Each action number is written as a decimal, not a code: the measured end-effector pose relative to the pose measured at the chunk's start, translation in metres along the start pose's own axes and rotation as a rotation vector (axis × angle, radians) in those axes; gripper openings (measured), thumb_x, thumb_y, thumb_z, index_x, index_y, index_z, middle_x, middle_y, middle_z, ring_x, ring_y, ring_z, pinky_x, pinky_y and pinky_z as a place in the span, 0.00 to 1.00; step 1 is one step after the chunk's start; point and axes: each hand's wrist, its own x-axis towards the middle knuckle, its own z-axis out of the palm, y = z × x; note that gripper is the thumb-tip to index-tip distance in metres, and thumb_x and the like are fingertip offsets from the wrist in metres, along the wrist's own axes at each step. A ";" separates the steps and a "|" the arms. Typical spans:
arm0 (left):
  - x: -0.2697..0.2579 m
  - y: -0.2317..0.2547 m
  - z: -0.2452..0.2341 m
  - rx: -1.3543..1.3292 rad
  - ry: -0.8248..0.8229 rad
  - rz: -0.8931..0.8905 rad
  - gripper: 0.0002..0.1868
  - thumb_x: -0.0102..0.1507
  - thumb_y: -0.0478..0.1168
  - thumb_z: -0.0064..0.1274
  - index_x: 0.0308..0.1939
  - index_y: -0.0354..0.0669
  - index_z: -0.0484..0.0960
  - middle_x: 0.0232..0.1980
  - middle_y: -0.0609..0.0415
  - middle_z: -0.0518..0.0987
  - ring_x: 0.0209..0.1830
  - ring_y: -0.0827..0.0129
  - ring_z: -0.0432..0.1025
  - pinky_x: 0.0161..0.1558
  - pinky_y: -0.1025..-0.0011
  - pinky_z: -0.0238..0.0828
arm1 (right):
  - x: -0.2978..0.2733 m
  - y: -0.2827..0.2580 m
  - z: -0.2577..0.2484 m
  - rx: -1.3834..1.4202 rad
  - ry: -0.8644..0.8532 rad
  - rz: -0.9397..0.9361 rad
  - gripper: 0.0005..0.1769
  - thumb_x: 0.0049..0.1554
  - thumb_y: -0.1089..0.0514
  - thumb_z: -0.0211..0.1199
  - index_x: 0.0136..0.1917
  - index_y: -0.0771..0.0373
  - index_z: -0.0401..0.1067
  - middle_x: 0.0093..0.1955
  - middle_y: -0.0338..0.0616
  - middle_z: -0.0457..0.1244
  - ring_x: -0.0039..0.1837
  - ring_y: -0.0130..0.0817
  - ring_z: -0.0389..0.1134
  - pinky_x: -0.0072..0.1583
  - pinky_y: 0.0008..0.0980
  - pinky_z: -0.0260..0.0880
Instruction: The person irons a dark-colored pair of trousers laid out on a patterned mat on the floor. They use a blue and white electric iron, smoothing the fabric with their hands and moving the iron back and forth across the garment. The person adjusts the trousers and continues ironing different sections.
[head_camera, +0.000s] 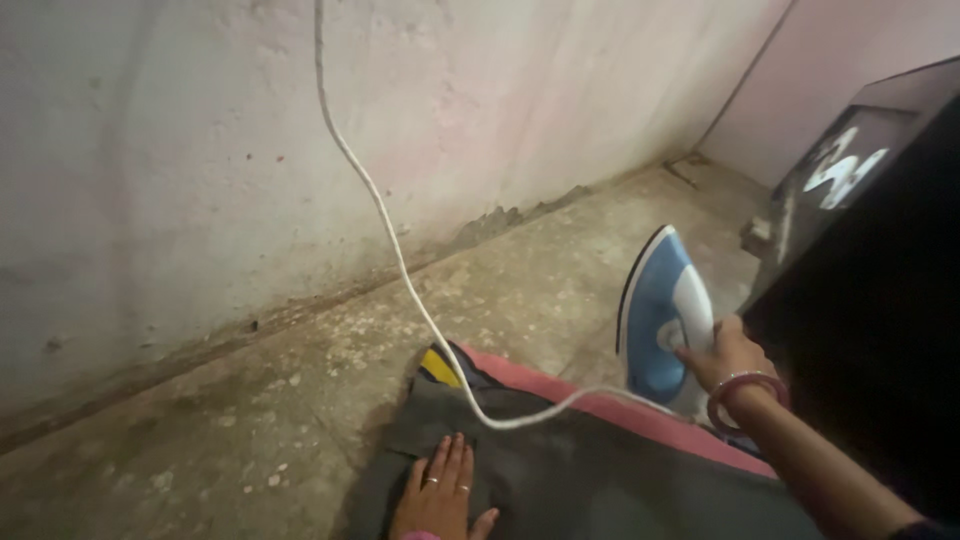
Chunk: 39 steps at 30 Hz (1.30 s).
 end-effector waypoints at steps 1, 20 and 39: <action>-0.001 0.001 -0.008 -0.005 -0.009 0.010 0.55 0.58 0.70 0.52 0.74 0.31 0.57 0.80 0.36 0.53 0.81 0.48 0.45 0.68 0.44 0.40 | 0.004 -0.002 0.013 0.083 0.034 -0.011 0.38 0.51 0.45 0.75 0.68 0.61 0.65 0.60 0.60 0.69 0.60 0.54 0.73 0.62 0.48 0.72; 0.034 0.001 -0.079 -0.041 -0.341 0.022 0.56 0.62 0.74 0.42 0.78 0.38 0.44 0.82 0.42 0.41 0.82 0.57 0.33 0.74 0.50 0.25 | 0.052 -0.043 0.182 0.585 0.321 0.116 0.40 0.41 0.56 0.84 0.59 0.66 0.64 0.57 0.58 0.68 0.59 0.55 0.70 0.60 0.47 0.69; 0.034 0.000 -0.077 -0.083 -0.244 0.041 0.54 0.61 0.72 0.45 0.76 0.35 0.51 0.82 0.37 0.48 0.83 0.49 0.40 0.72 0.49 0.29 | 0.077 -0.048 0.232 0.565 0.310 0.126 0.39 0.40 0.54 0.85 0.58 0.64 0.67 0.54 0.58 0.69 0.57 0.55 0.72 0.59 0.47 0.71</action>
